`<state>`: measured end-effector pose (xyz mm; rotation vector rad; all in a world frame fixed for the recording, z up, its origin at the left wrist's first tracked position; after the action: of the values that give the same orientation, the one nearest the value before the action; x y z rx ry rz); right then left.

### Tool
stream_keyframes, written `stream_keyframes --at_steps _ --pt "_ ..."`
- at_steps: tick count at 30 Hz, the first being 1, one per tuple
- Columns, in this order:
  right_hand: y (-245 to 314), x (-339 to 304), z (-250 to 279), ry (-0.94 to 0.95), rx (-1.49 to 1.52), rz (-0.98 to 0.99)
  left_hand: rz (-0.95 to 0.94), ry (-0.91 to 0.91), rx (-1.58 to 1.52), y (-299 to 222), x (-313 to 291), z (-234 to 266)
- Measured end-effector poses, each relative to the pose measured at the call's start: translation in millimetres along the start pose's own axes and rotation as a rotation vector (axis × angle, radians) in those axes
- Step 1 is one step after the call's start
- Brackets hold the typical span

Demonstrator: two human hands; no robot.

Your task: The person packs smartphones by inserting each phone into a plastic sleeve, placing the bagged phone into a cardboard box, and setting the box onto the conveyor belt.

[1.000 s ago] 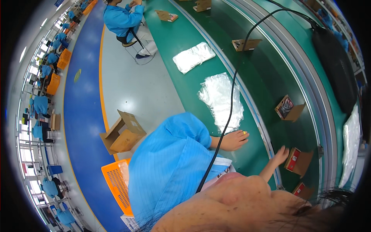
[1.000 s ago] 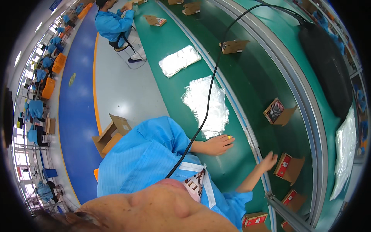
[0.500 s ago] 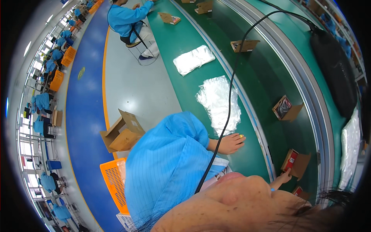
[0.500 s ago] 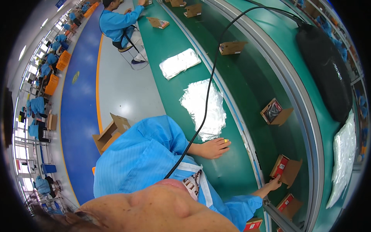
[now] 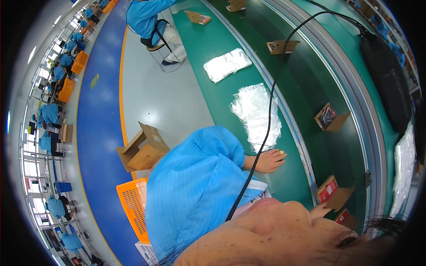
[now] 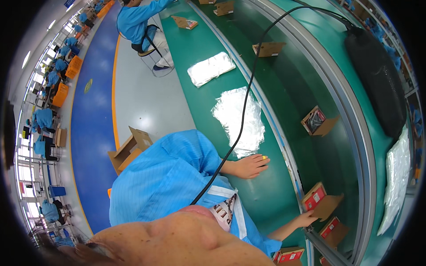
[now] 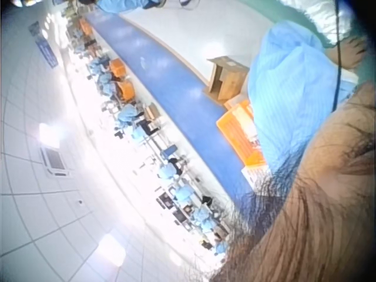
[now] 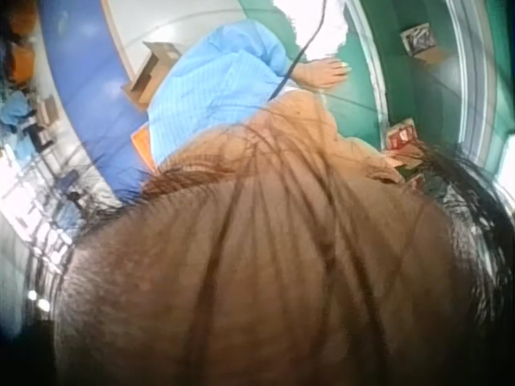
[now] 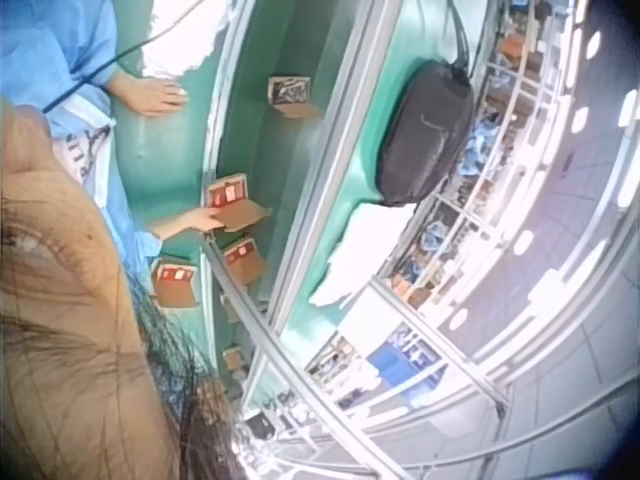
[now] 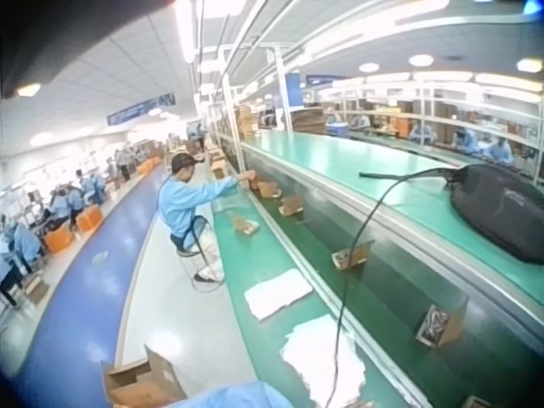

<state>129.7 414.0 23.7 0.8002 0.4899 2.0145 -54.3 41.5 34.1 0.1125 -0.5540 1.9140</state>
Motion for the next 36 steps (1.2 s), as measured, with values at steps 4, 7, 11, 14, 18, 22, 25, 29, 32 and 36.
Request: stream_keyframes --at_steps 4,7,11,14,18,22,25,29,32,36 --pt "72.9 -69.3 38.9 0.074 -0.393 0.415 -0.009 0.013 0.019 -0.1 1.3 -10.0" --pt "91.1 -113.3 19.1 0.410 0.668 -0.307 0.021 0.023 0.029 2.6 -1.3 -13.5" --pt "140.0 -171.3 24.5 0.252 -0.033 0.420 0.038 0.072 0.008 1.6 4.0 -12.3" --pt "164.5 -192.3 24.3 0.286 -0.227 0.620 0.019 0.080 -0.051 -0.3 7.2 -16.3" --pt "149.2 -170.2 38.5 0.249 0.012 0.363 0.044 0.092 -0.055 1.2 4.4 -16.2" --pt "25.9 -139.5 65.6 -0.026 0.163 -0.060 0.084 -0.052 -0.134 -2.9 1.0 11.1" --pt "-56.6 -155.0 51.6 -0.016 0.507 -0.445 0.225 -0.066 -0.043 27.4 -17.6 19.5" --pt "-45.8 -173.1 107.0 0.061 -0.504 -0.205 0.322 -0.027 0.177 55.2 -24.0 32.7" --pt "26.9 -160.7 103.2 0.403 -0.460 -0.366 0.408 0.008 0.205 69.8 -31.7 27.9" --pt "91.6 -151.1 41.8 0.457 -0.075 -0.129 0.408 0.087 0.215 78.0 -25.7 17.9"
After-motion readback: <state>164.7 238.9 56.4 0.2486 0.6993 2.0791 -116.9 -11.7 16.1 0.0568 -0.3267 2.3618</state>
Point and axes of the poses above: each hand's wrist, its own x-axis towards the middle knuckle, its own z-axis out of the back of the hand, y = z × x, the point moved 9 cm from there along x, towards the middle knuckle, and after that the axes turned 3 degrees about y, right-handed, at the moved point
